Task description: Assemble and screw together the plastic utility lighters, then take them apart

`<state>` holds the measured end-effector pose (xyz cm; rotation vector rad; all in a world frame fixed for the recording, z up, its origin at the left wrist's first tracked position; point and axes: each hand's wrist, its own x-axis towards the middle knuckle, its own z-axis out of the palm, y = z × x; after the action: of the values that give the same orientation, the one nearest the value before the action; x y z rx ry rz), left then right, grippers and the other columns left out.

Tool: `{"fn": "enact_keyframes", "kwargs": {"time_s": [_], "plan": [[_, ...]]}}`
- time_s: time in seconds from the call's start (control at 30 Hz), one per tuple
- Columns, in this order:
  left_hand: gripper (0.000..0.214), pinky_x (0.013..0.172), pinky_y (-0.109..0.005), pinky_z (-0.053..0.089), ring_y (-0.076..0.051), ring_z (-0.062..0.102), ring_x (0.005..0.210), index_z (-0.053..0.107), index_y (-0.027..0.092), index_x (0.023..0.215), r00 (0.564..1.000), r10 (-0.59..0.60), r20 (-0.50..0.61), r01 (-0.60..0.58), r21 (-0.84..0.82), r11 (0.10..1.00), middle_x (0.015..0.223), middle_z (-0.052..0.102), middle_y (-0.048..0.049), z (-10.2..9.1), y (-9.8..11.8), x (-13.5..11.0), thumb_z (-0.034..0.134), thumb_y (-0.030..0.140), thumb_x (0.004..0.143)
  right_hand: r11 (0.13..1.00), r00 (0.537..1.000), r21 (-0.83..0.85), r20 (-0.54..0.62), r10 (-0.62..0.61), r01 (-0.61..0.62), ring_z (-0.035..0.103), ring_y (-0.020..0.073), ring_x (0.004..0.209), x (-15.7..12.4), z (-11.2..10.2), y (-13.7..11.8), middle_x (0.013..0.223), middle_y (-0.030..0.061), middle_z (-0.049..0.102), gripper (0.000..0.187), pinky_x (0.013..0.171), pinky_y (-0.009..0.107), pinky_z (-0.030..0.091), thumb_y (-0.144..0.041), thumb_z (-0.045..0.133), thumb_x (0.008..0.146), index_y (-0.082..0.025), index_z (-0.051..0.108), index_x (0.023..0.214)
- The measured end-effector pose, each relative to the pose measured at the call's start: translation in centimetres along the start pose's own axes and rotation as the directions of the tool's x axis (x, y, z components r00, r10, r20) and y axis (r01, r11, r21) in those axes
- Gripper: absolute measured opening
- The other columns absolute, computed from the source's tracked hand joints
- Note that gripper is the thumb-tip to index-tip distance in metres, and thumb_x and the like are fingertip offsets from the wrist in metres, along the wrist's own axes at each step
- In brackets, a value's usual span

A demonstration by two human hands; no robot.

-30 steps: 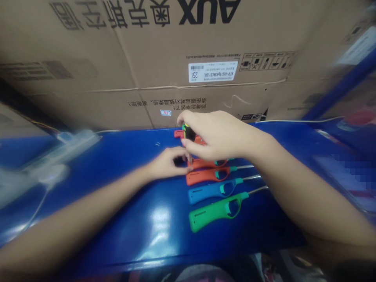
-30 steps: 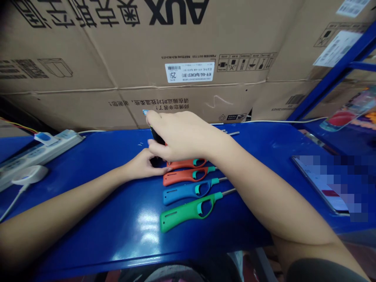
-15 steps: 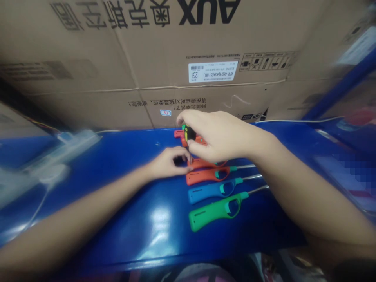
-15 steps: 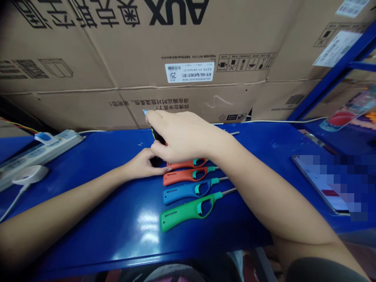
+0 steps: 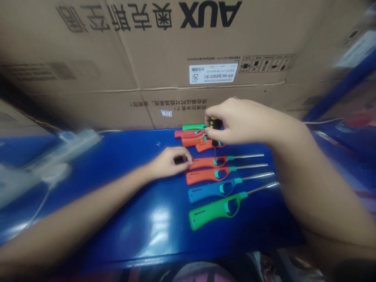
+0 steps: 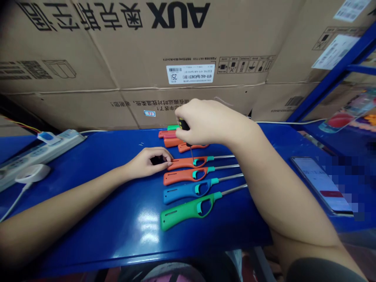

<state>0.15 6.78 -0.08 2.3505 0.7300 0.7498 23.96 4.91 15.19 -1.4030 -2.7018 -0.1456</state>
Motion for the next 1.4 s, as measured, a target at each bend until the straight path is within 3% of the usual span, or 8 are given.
{"fn": "enact_keyframes", "kwargs": {"time_s": [0.23,0.43,0.63,0.73,0.87,1.0,1.23,1.4], "plan": [[0.012,0.078,-0.028,0.050,-0.017,0.065,0.083,0.065,0.017,0.096,0.984,0.048,0.170,-0.093,0.269,0.959,0.091,0.070,-0.0048,-1.5,1.5,0.7,0.055,0.023,0.094,0.998,0.981,-0.023,0.185,0.055,-0.051,0.047,0.0140,0.052,0.2,0.4,0.8,0.067,0.0051,0.063,0.025,0.054,0.030,0.029,-0.040,0.056,0.084,-0.018,0.066,0.078],[0.018,0.074,-0.032,0.048,-0.020,0.060,0.079,0.061,0.017,0.093,0.950,0.040,0.308,-0.237,0.634,0.736,0.092,0.064,-0.0079,-1.8,2.9,1.3,0.045,0.024,0.099,0.998,0.970,-0.020,0.234,0.058,-0.054,0.050,0.0143,0.053,0.2,0.2,0.2,0.075,0.0078,0.067,0.025,0.050,0.029,0.028,-0.039,0.054,0.084,-0.017,0.067,0.081],[0.032,0.067,-0.033,0.047,-0.019,0.059,0.070,0.061,0.016,0.086,0.949,0.041,0.311,-0.269,0.739,0.618,0.084,0.063,-0.0072,-1.6,3.5,2.1,0.039,0.031,0.104,0.997,0.966,-0.030,0.247,0.082,-0.077,0.052,0.0148,0.055,0.2,0.2,0.6,0.075,0.0084,0.068,0.026,0.051,0.028,0.030,-0.038,0.053,0.084,-0.017,0.068,0.083],[0.029,0.071,-0.032,0.047,-0.021,0.061,0.079,0.061,0.017,0.094,0.978,0.023,0.206,-0.166,0.710,0.684,0.092,0.064,-0.0081,-3.5,3.3,2.2,0.037,0.030,0.104,0.996,0.961,-0.014,0.263,0.087,-0.086,0.052,0.0145,0.055,0.1,0.2,0.7,0.075,0.0079,0.069,0.025,0.051,0.029,0.030,-0.038,0.054,0.084,-0.017,0.068,0.083],[0.032,0.073,-0.033,0.046,-0.021,0.059,0.079,0.059,0.017,0.087,0.990,-0.137,-0.023,0.125,0.591,0.797,0.088,0.061,-0.0074,-7.0,0.4,1.3,0.038,0.037,0.100,0.995,0.954,-0.010,0.281,0.100,-0.101,0.052,0.0141,0.054,0.0,0.0,0.7,0.074,0.0073,0.069,0.024,0.051,0.029,0.030,-0.038,0.056,0.084,-0.017,0.067,0.080],[0.033,0.081,-0.035,0.048,-0.022,0.061,0.082,0.063,0.018,0.078,0.882,-0.384,-0.273,0.458,0.311,0.832,0.087,0.066,-0.0061,-8.2,-4.1,-0.5,0.051,0.048,0.090,0.993,0.949,-0.005,0.293,0.113,-0.117,0.053,0.0150,0.055,0.0,-0.2,0.5,0.074,0.0067,0.068,0.022,0.050,0.029,0.030,-0.037,0.055,0.084,-0.018,0.066,0.080],[0.043,0.078,-0.033,0.048,-0.022,0.063,0.082,0.069,0.018,0.083,0.771,-0.475,-0.423,0.589,0.193,0.785,0.088,0.071,-0.0074,-7.0,-7.3,-2.4,0.056,0.059,0.085,0.995,0.956,0.020,0.279,0.093,-0.102,0.054,0.0155,0.056,0.1,0.0,0.7,0.076,0.0072,0.068,0.025,0.051,0.029,0.030,-0.039,0.055,0.083,-0.018,0.067,0.081],[0.043,0.076,-0.031,0.048,-0.021,0.065,0.082,0.072,0.018,0.086,0.753,-0.496,-0.433,0.601,0.145,0.786,0.090,0.073,-0.0068,-6.9,-7.7,-2.6,0.061,0.059,0.083,0.995,0.957,0.005,0.275,0.097,-0.102,0.054,0.0160,0.057,0.2,0.2,0.7,0.077,0.0075,0.069,0.026,0.052,0.029,0.031,-0.040,0.053,0.083,-0.018,0.068,0.083]]}}
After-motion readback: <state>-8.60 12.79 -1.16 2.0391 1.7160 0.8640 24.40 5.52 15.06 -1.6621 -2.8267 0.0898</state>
